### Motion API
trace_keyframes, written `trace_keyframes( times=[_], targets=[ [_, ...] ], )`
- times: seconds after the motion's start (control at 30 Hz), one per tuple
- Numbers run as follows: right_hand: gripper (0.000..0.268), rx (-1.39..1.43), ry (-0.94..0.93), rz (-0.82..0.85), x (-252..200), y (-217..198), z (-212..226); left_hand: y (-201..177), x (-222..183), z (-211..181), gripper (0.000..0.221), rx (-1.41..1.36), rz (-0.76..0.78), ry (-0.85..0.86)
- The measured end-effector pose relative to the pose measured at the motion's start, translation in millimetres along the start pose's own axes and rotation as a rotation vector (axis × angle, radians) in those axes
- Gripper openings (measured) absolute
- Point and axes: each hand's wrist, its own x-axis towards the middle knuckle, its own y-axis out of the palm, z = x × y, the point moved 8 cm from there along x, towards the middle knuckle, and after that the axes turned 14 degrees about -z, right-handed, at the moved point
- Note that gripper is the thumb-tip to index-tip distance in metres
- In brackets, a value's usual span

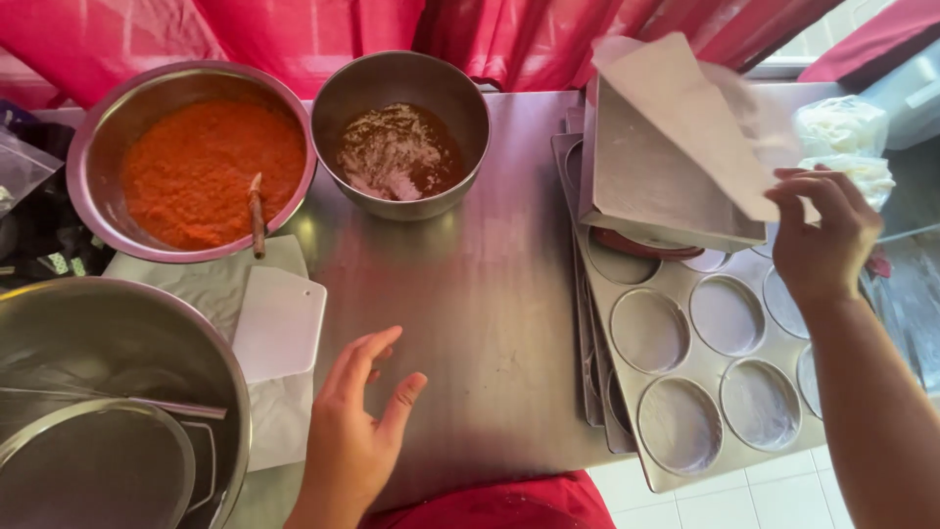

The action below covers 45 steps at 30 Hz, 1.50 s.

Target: The person places a sheet of parchment paper into a square metal baking pan, presses it flat against the bottom and folds the edges to fit, then sets the lined pan aside and repeats the process with additional parchment sheets and pans on the stainless steel worktable.

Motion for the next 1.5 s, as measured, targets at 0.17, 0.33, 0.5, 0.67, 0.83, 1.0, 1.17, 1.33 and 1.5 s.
trace_keyframes(
  times=[0.17, 0.33, 0.5, 0.67, 0.83, 1.0, 1.17, 1.33, 1.5],
  targets=[
    [0.017, 0.288, -0.194, 0.082, -32, 1, 139, -35, -30, -79, 0.050, 0.129, -0.317, 0.660],
    [0.042, 0.624, 0.060, 0.635, -195, 74, 195, 3, -83, -58, 0.045, 0.537, -0.252, 1.166],
    [0.043, 0.707, -0.387, 0.617, -247, 88, 255, 26, -124, 0, 0.045, 0.668, -0.106, 1.212],
    [0.039, 0.666, -0.767, 0.480, -225, 69, 294, 14, -142, -11, 0.049, 0.409, -0.185, 1.353],
    [0.025, 0.583, -0.888, 0.382, -229, 62, 295, 20, -113, 89, 0.038, 0.757, 0.057, 0.963],
    [0.039, 0.546, -0.743, 0.486, -238, 59, 289, 8, -123, 134, 0.021, 0.799, 0.182, 0.764],
    [0.009, 0.373, -0.044, 0.510, -245, 81, 234, -17, -106, 128, 0.019, 0.386, 0.057, 0.552],
    [0.010, 0.311, 0.208, 0.568, -253, 95, 208, -22, -87, 156, 0.010, 0.208, 0.022, 0.195],
    [0.006, 0.202, 0.300, 0.570, -243, 101, 208, -23, -78, 167, 0.012, 0.259, -0.062, -0.075]
  ],
)
